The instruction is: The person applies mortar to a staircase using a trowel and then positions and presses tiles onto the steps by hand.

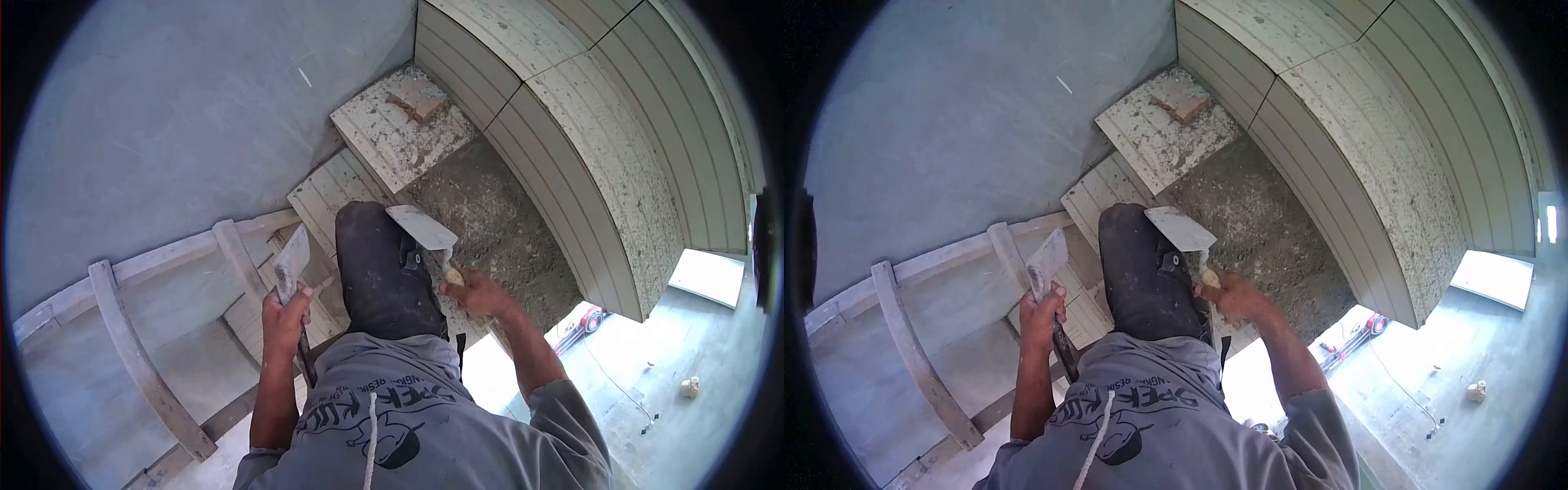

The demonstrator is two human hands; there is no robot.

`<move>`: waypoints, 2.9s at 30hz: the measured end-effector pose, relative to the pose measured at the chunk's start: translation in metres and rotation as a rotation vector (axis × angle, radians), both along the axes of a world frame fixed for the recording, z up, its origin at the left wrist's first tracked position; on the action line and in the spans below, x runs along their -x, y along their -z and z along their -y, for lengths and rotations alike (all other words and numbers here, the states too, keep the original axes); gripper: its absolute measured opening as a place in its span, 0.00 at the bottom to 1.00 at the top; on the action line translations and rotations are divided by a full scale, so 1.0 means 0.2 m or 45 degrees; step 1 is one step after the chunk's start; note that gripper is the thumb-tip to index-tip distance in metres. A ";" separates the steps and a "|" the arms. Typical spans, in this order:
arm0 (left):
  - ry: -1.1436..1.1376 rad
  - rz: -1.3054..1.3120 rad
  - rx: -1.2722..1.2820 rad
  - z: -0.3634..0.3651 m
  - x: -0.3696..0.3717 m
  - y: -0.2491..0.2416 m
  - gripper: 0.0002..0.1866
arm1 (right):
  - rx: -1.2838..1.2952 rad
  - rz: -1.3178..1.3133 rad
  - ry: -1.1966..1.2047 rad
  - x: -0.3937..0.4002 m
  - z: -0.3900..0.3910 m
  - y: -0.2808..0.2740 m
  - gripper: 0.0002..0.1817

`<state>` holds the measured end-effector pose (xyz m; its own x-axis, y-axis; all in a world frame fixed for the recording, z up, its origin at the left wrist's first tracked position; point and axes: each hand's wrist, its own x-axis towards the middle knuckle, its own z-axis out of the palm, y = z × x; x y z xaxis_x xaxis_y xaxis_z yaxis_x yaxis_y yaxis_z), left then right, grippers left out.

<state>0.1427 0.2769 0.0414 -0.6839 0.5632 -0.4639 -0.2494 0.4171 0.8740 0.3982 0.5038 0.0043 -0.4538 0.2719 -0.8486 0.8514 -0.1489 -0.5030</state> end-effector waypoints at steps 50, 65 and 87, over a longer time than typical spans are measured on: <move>-0.012 0.051 -0.005 0.16 -0.03 -0.01 0.09 | -1.206 0.148 -0.588 -0.09 -0.30 0.13 0.21; 0.130 0.047 0.008 -0.08 -0.02 -0.05 0.10 | -1.271 0.296 -0.471 -0.05 -0.57 0.08 0.17; 0.163 0.006 -0.076 -0.10 0.00 -0.03 0.10 | -1.302 0.477 -0.318 -0.17 -0.63 0.15 0.17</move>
<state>0.1420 0.2967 0.0470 -0.6022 0.6724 -0.4304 -0.2018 0.3934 0.8970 0.4325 0.6301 -0.0254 -0.3556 0.8572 -0.3724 0.9232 0.3844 0.0033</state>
